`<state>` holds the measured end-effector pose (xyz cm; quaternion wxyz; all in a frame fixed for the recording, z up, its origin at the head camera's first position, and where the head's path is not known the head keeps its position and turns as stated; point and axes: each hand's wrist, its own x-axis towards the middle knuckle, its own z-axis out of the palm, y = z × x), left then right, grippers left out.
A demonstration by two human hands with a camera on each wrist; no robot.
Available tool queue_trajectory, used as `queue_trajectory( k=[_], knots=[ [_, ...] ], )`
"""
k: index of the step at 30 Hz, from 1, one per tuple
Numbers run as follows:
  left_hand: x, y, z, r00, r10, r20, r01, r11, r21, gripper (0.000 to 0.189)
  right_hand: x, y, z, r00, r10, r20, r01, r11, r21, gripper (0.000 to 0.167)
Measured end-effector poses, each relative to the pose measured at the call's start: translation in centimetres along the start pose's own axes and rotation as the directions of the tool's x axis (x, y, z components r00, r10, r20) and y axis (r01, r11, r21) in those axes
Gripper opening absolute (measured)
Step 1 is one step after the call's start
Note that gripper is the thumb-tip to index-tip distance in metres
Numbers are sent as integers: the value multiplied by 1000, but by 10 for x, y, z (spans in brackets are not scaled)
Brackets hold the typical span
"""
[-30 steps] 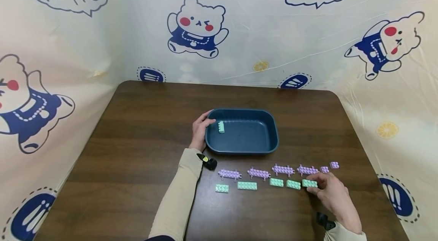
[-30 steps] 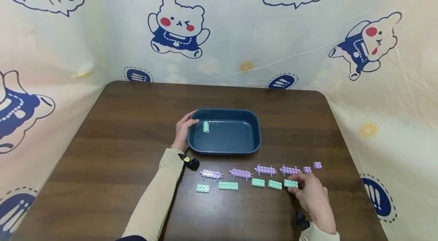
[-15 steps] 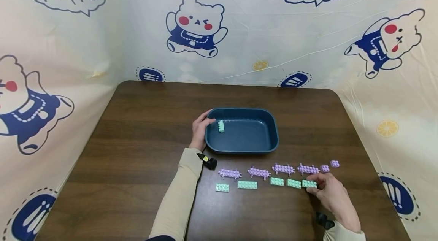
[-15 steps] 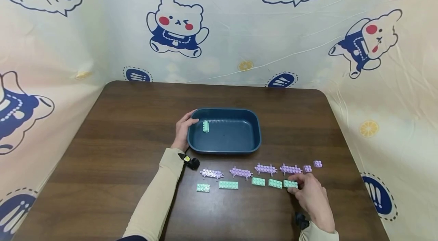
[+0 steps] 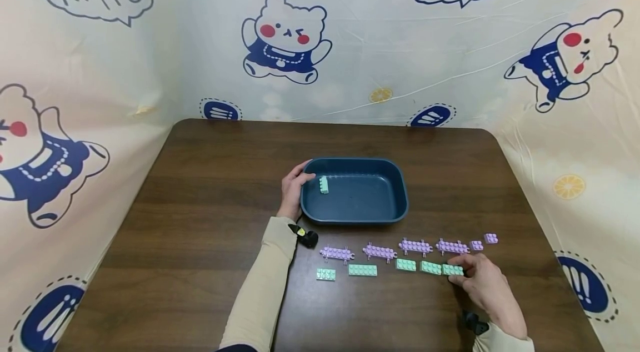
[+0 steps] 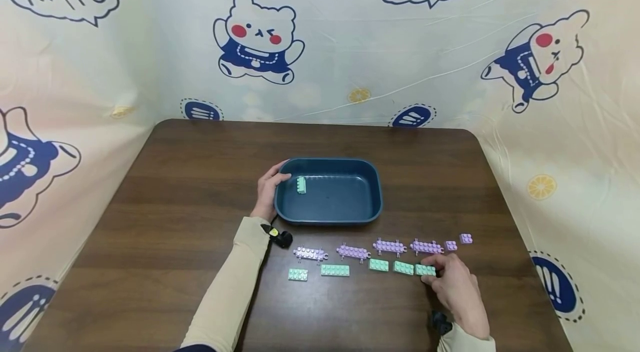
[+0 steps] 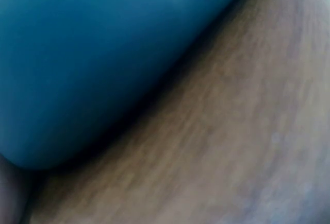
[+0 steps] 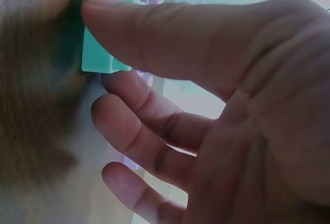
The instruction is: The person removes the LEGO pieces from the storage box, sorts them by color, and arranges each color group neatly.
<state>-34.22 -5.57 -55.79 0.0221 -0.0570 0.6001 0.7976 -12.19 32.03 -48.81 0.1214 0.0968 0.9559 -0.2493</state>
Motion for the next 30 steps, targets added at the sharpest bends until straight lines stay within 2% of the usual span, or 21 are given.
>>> queue_trajectory(
  k=[12, 18, 30],
  knots=[
    [1, 1, -1, 1000, -2, 2, 2, 1000, 15, 36, 0, 0, -1, 999, 48, 15, -48, 998, 28, 21],
    [5, 2, -1, 1000, 9, 3, -9, 1000, 13, 36, 3, -1, -1, 1000, 9, -7, -9, 1000, 19, 21],
    [3, 0, 1, 1000, -7, -6, 7, 1000, 6, 36, -1, 5, -1, 1000, 7, -2, -7, 999, 40, 26]
  ],
)
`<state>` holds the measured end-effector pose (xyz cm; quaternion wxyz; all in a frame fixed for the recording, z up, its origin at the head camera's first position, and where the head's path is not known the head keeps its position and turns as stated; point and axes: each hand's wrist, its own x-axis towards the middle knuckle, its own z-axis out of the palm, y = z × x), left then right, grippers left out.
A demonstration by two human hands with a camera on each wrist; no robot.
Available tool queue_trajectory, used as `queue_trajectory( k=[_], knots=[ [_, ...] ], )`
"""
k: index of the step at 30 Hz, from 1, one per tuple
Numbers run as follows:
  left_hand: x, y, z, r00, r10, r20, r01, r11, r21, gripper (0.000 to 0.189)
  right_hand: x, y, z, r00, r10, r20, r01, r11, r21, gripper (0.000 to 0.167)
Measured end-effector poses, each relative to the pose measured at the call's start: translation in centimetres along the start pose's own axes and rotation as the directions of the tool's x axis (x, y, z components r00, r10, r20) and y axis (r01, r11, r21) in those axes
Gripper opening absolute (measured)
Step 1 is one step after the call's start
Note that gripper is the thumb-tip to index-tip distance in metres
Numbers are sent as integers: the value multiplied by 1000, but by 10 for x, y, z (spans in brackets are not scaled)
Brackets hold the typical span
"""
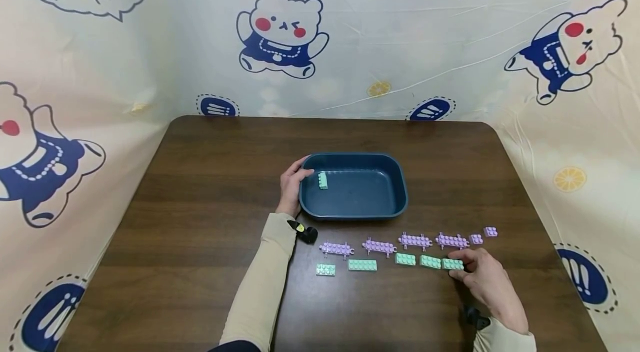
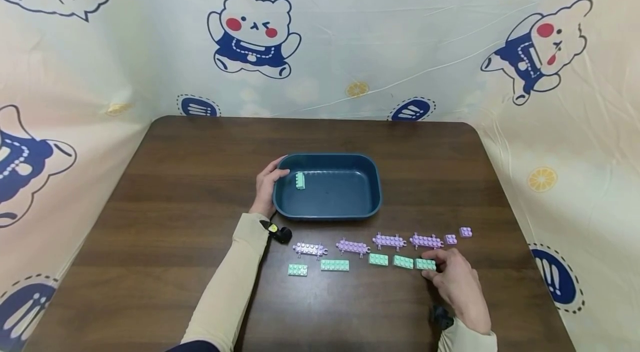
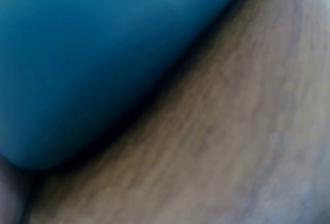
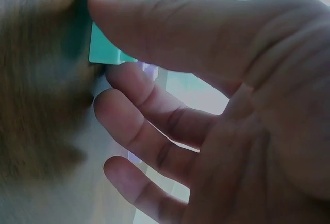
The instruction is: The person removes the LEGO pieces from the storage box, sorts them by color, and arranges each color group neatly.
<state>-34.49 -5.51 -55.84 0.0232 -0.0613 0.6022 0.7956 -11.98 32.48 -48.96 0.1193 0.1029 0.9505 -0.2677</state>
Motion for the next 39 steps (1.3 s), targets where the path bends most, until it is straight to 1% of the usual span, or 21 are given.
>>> queue_trajectory(
  k=[3, 5, 6, 8, 10, 12, 14, 16, 18, 20, 22, 24, 26, 29, 31, 33, 36, 39],
  knots=[
    [-1, 1, 0, 1000, -1, 4, 1, 1000, -7, 36, -2, 1, -4, 1000, -21, -19, 21, 1000, 18, 30],
    [-1, 1, 0, 1000, -2, 5, 2, 1000, -8, 35, -3, 3, -11, 999, -35, -35, 36, 999, 27, 34],
    [-1, 2, 0, 1000, -2, 6, 2, 1000, -5, 35, -3, 4, -16, 998, -52, -47, 54, 998, 24, 37],
    [-1, 2, 0, 1000, -4, 9, 4, 1000, -7, 35, -2, 3, -27, 996, -64, -64, 65, 998, 21, 43],
    [-1, 2, -2, 1000, -7, 6, 7, 1000, -4, 36, 2, -3, -40, 993, -81, -88, 83, 996, 16, 48],
    [-1, 3, -3, 1000, -8, 3, 8, 1000, -1, 36, 9, -17, -52, 987, -104, -125, 106, 994, 15, 52],
    [-1, 4, -5, 1000, -6, -2, 6, 1000, 6, 36, 20, -38, -61, 974, -142, -178, 148, 989, 20, 50],
    [-2, 4, -6, 1000, -2, -4, 2, 1000, 13, 36, 35, -65, -64, 953, -204, -225, 216, 976, 30, 46],
    [-2, 4, -5, 1000, 7, 3, -7, 1000, 9, 36, 52, -93, -61, 926, -284, -247, 302, 952, 38, 40],
    [-2, 3, -4, 1000, 12, 11, -12, 1000, 0, 37, 72, -120, -51, 903, -370, -219, 388, 920, 45, 34],
    [-2, 1, -3, 1000, 18, 16, -17, 1000, -13, 37, 92, -143, -34, 880, -448, -159, 457, 889, 20, 33],
    [-2, -1, -1, 1000, 19, 18, -19, 1000, -14, 37, 109, -160, -15, 868, -492, -73, 492, 870, -8, 36],
    [-4, -2, 2, 1000, 13, 24, -13, 1000, -13, 37, 122, -171, 4, 865, -502, -3, 501, 864, -56, 40],
    [-5, -4, 4, 999, -1, 34, 1, 1000, -2, 36, 133, -182, 25, 868, -494, 56, 497, 859, -124, 46],
    [-5, -4, 4, 999, -5, 33, 5, 1000, 4, 36, 137, -189, 32, 862, -501, 78, 507, 846, -167, 48],
    [-5, -3, 4, 1000, -2, 23, 2, 1000, 6, 36, 140, -197, 37, 846, -525, 99, 533, 821, -202, 49],
    [-4, -2, 2, 1000, 0, 8, 0, 1000, 2, 37, 146, -207, 42, 815, -563, 136, 578, 778, -248, 51],
    [-3, -1, 1, 1000, -8, 8, 8, 1000, -9, 37, 151, -214, 48, 792, -583, 183, 611, 743, -273, 54]
  ],
)
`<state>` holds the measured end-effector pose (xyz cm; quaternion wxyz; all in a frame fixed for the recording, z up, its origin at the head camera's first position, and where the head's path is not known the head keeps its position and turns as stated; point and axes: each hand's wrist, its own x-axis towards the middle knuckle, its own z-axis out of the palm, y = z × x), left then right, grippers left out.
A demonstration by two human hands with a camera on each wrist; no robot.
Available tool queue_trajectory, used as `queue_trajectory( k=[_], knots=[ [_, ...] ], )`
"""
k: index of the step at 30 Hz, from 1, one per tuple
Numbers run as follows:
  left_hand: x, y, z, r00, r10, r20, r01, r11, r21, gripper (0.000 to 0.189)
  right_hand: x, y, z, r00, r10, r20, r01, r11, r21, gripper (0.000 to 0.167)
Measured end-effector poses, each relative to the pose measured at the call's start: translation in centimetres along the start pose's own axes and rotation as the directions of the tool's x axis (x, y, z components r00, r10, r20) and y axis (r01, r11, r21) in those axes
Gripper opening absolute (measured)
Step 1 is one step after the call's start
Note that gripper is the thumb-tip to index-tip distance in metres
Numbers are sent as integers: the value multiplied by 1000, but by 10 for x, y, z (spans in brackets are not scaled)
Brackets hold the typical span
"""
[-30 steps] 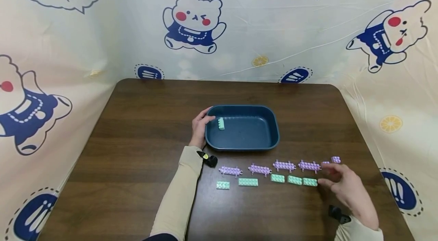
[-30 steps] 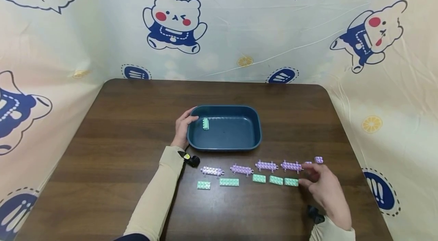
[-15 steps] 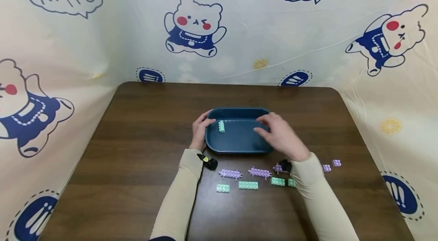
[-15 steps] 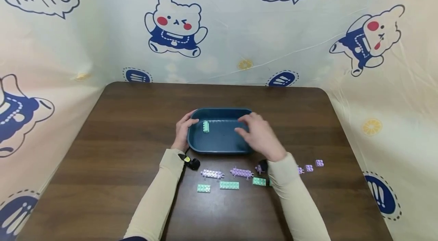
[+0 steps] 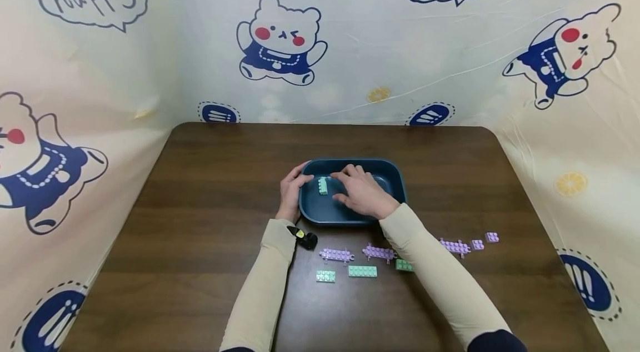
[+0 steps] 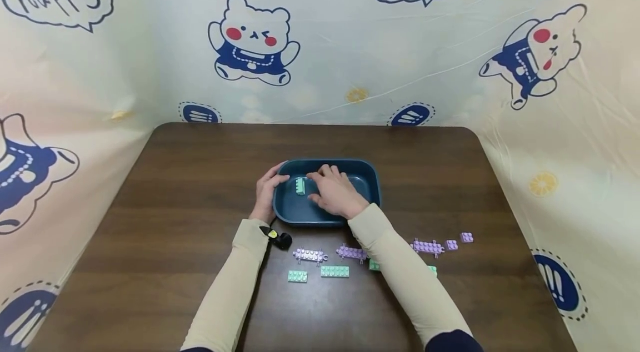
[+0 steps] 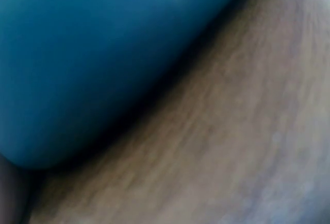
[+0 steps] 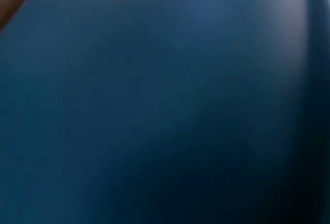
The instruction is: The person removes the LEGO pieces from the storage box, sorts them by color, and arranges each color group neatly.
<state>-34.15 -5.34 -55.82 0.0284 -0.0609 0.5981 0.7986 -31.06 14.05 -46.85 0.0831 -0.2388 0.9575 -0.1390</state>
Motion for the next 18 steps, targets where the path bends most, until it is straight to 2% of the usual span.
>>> queue_trajectory(
  k=[6, 9, 18],
  knots=[
    [-3, 0, 2, 1000, -5, 14, 6, 999, -33, 37, 8, -3, 15, 992, -65, 109, 71, 996, -56, 57],
    [-3, 0, 3, 1000, -1, 12, 1, 999, -41, 36, 9, -4, 20, 989, -72, 130, 82, 994, -74, 56],
    [-1, 4, 0, 1000, 7, 9, -7, 1000, -17, 38, 12, -7, 24, 1000, 8, 10, -7, 997, -80, 44]
  ],
)
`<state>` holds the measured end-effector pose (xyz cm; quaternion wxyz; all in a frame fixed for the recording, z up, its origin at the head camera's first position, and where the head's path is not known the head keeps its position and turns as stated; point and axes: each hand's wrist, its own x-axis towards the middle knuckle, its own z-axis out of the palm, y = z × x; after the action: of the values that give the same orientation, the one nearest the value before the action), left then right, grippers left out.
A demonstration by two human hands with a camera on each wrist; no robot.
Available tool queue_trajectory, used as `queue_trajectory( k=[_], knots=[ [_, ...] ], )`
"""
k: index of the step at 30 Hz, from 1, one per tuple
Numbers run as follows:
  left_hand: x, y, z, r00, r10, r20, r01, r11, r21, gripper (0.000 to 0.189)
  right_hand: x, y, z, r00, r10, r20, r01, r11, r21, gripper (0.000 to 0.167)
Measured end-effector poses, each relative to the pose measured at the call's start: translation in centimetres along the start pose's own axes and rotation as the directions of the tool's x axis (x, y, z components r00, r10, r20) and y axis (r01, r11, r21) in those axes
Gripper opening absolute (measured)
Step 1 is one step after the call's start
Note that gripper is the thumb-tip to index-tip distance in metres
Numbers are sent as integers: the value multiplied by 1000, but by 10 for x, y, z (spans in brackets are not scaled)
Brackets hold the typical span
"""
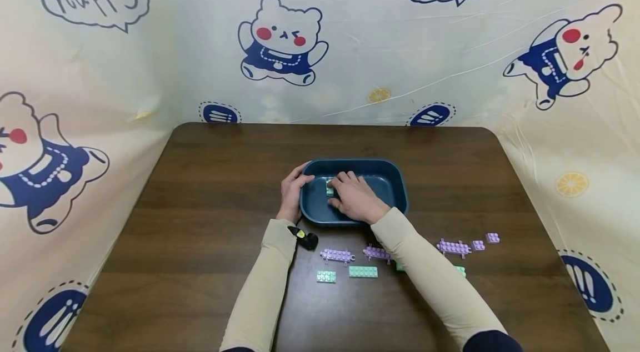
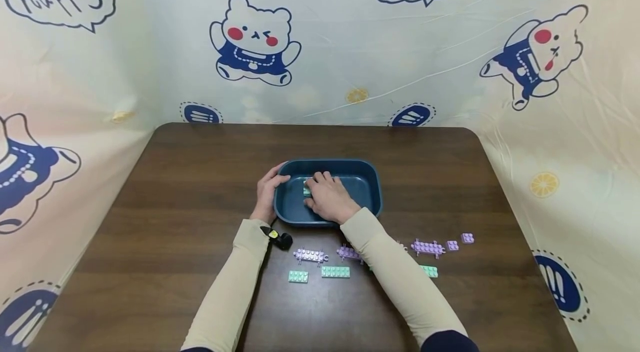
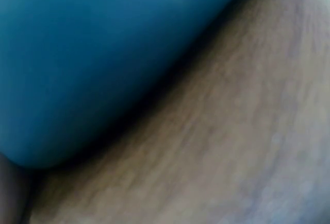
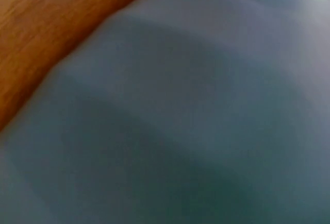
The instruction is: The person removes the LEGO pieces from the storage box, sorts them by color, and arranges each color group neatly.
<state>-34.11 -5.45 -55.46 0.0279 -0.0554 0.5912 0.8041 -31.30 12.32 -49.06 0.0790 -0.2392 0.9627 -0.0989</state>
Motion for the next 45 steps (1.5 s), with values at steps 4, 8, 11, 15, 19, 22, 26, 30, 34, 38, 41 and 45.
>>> queue_trajectory(
  k=[4, 8, 11, 15, 19, 22, 26, 30, 34, 38, 41, 45],
  knots=[
    [0, 0, 0, 1000, 0, -2, 0, 1000, 2, 38, 2, 0, 2, 998, 22, -52, -22, 1000, -4, 37],
    [0, 0, 1, 1000, -5, -2, 5, 1000, -10, 38, 3, -1, 4, 996, 35, -82, -36, 999, -6, 30],
    [0, 1, 1, 1000, -4, -1, 4, 1000, -18, 39, 3, -2, 4, 995, 44, -87, -44, 999, -3, 25],
    [1, 1, 0, 1000, -7, -3, 7, 1000, -25, 39, 4, -2, 3, 995, 51, -88, -49, 999, 22, 23],
    [-1, -3, -3, 1000, -14, -12, 14, 1000, 5, 37, 4, -2, 5, 995, 54, -88, -49, 997, 57, 20],
    [-1, -3, -3, 1000, -9, -16, 10, 1000, 22, 37, 5, -1, 5, 994, 57, -89, -51, 996, 71, 20],
    [1, -3, -2, 1000, -10, -14, 10, 1000, 10, 37, 5, 2, 6, 995, 59, -75, -51, 994, 94, 26],
    [4, -2, 0, 1000, -2, -2, 2, 1000, 12, 37, 6, 6, 5, 996, 42, -77, -33, 993, 117, 30],
    [8, 1, 2, 1000, 3, 2, -3, 1000, 18, 36, 6, 9, 0, 998, 25, -58, -16, 987, 163, 31],
    [10, 1, 2, 1000, 2, -8, -2, 1000, 20, 36, 6, 10, -3, 999, 39, -12, -35, 972, 232, 33],
    [10, 0, 2, 1000, -5, -8, 5, 1000, 18, 36, 7, 11, -2, 998, 65, 18, -67, 962, 266, 35],
    [8, -1, 3, 1000, -12, -18, 12, 1000, 20, 37, 7, 13, 4, 998, 62, 31, -68, 961, 269, 37]
  ],
)
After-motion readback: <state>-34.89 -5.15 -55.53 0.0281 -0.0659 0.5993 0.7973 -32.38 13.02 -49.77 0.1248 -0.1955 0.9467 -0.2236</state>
